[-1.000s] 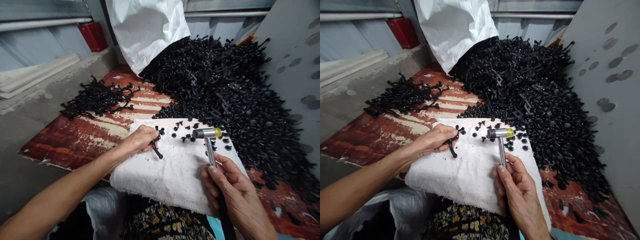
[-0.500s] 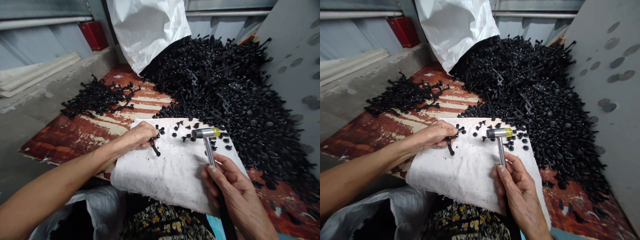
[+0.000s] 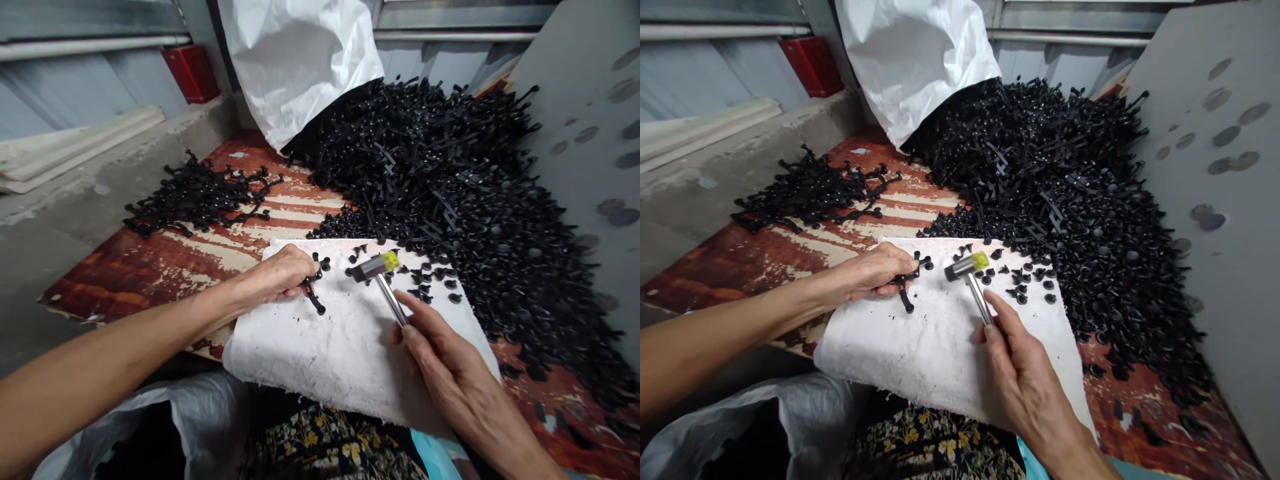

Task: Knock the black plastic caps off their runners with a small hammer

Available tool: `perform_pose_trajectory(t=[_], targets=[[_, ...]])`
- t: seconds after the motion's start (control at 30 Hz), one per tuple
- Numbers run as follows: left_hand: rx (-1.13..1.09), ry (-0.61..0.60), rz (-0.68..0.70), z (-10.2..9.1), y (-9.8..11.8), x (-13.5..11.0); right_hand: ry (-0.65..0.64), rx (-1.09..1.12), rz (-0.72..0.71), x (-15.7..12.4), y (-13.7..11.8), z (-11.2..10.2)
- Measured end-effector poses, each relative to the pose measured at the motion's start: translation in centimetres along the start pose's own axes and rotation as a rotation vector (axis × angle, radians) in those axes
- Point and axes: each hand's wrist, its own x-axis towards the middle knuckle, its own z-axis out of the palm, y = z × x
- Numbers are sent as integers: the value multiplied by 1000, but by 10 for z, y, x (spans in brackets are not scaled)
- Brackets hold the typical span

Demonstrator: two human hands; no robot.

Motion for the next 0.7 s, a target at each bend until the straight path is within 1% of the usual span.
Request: perform_pose_trajectory(t=[0.07,0.13,0.2,0.23,0.27,0.33,0.37,0.4,0.43,0.5,0.57,0.6,0.67,0.7], targets=[[-9,3,2,1,-1,1,-2,-152,-209,9,-10,0],[-35,-6,26,2,-3,3,19,-229,-385,19,-19,3],[-61,-14,44,3,-5,3,63,-280,-499,27,-23,7],[-66,-14,44,4,-6,4,68,-318,-529,30,-23,9],[-66,-13,43,4,-7,4,43,-370,-542,33,-21,11],[-62,-17,48,3,-10,5,-46,-483,-535,36,-18,14],[-59,-21,54,3,-12,5,-80,-514,-532,37,-17,15],[-58,-26,59,2,-13,6,-86,-512,-535,36,-17,16],[-57,-31,65,1,-15,6,-55,-479,-546,36,-18,16],[-63,-47,76,-1,-17,7,59,-396,-570,35,-21,16],[-75,-61,87,-2,-18,8,96,-407,-579,36,-22,16],[-77,-65,88,-2,-18,8,64,-461,-581,37,-22,16],[-71,-70,76,-2,-16,7,-63,-571,-560,40,-19,16],[-65,-70,64,-1,-14,6,-81,-576,-539,41,-19,16]])
